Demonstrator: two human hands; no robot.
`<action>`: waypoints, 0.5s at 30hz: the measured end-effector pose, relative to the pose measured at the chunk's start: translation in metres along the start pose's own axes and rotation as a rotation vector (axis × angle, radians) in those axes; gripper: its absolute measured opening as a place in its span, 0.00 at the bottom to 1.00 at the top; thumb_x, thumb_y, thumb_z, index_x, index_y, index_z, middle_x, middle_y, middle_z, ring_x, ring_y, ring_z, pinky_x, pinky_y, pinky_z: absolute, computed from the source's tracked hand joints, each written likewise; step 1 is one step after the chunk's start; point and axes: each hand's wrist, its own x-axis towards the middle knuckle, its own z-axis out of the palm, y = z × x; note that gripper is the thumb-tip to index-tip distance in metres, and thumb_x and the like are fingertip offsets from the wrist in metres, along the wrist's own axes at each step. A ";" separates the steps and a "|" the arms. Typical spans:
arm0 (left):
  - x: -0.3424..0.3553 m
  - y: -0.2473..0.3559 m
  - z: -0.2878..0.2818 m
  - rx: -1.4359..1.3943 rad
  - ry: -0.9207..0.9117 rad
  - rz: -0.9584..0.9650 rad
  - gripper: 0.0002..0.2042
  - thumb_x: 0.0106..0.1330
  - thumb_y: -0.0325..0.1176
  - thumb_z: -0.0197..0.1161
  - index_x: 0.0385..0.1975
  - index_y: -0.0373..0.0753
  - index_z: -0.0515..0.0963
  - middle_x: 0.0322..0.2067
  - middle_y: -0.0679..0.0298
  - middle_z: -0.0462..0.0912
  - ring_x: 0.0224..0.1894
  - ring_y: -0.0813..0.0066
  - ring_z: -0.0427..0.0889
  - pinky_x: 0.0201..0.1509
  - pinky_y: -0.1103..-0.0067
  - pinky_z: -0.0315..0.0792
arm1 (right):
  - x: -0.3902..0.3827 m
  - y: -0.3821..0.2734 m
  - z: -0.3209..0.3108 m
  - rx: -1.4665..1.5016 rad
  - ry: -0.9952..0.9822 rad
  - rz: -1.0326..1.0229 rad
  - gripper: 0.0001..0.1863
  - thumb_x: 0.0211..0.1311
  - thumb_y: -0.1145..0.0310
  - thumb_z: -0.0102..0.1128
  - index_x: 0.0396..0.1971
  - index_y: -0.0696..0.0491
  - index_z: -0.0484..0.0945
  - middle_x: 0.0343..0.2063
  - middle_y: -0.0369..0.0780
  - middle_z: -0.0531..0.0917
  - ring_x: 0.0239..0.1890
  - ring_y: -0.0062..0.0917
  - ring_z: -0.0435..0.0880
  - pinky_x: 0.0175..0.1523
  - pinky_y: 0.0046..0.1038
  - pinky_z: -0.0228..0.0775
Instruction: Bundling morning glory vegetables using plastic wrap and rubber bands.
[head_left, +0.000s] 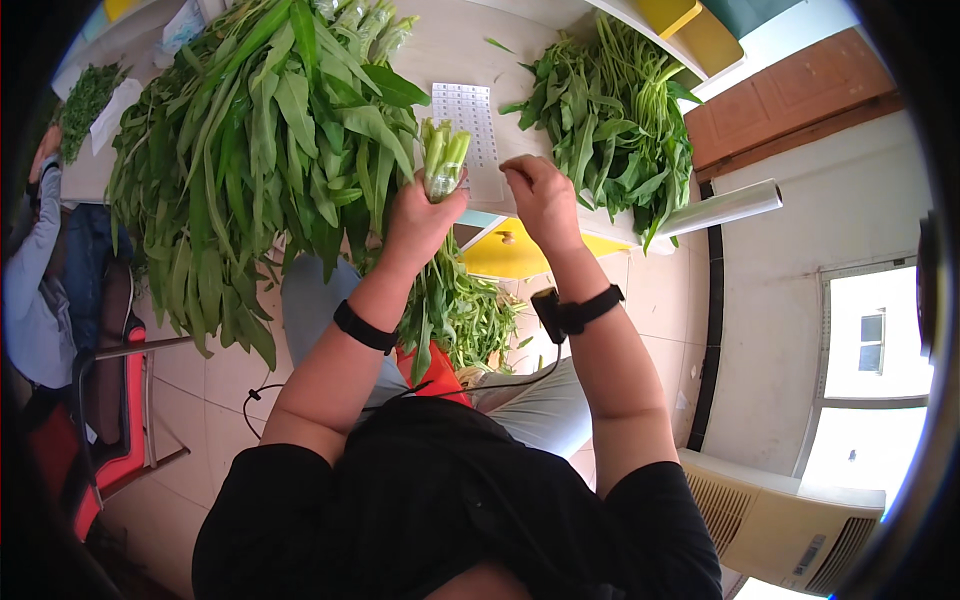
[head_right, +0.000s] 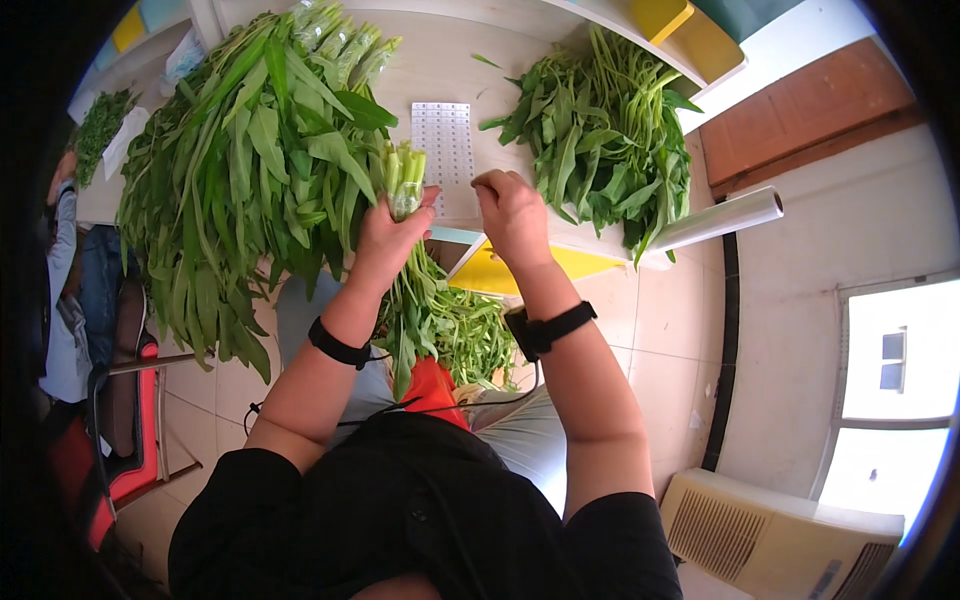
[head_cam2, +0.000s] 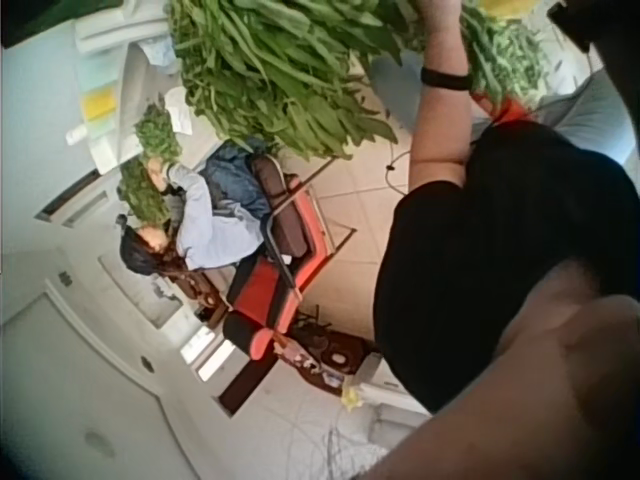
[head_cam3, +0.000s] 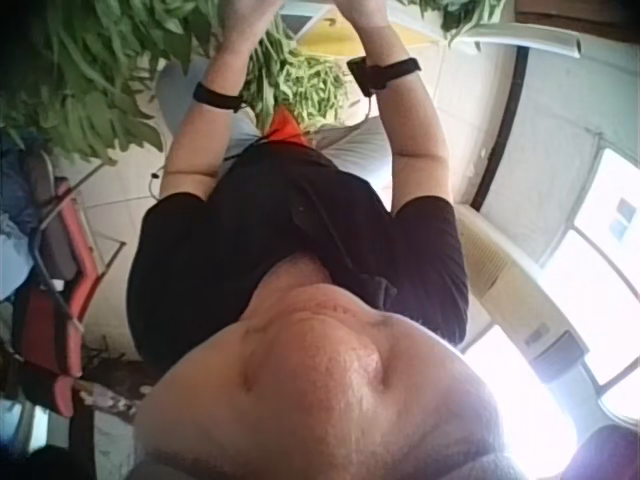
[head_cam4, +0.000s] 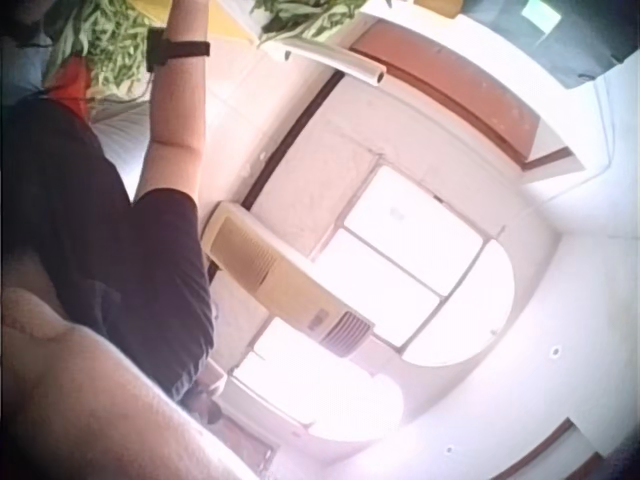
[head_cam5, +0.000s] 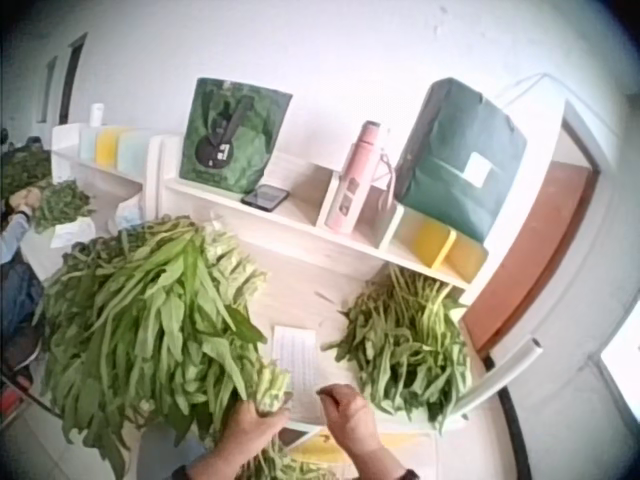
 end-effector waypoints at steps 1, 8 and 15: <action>0.001 0.000 -0.001 -0.008 -0.011 -0.016 0.16 0.58 0.28 0.57 0.47 0.31 0.72 0.44 0.60 0.79 0.39 0.79 0.79 0.37 0.82 0.75 | 0.006 -0.004 0.003 0.044 -0.015 0.037 0.07 0.53 0.69 0.57 0.28 0.55 0.81 0.31 0.46 0.82 0.36 0.40 0.80 0.42 0.33 0.71; 0.001 0.007 -0.001 -0.128 0.030 -0.057 0.12 0.54 0.30 0.59 0.36 0.32 0.78 0.24 0.65 0.80 0.23 0.81 0.76 0.28 0.82 0.70 | 0.035 -0.004 0.021 -0.015 -0.202 0.189 0.09 0.48 0.66 0.60 0.28 0.55 0.82 0.26 0.46 0.82 0.32 0.39 0.82 0.41 0.35 0.73; 0.000 0.012 -0.002 -0.158 0.033 -0.077 0.10 0.55 0.30 0.59 0.35 0.34 0.78 0.20 0.67 0.77 0.20 0.82 0.73 0.24 0.82 0.67 | 0.051 -0.008 0.023 -0.188 -0.348 0.245 0.12 0.46 0.62 0.61 0.28 0.54 0.82 0.27 0.46 0.83 0.33 0.39 0.82 0.43 0.35 0.73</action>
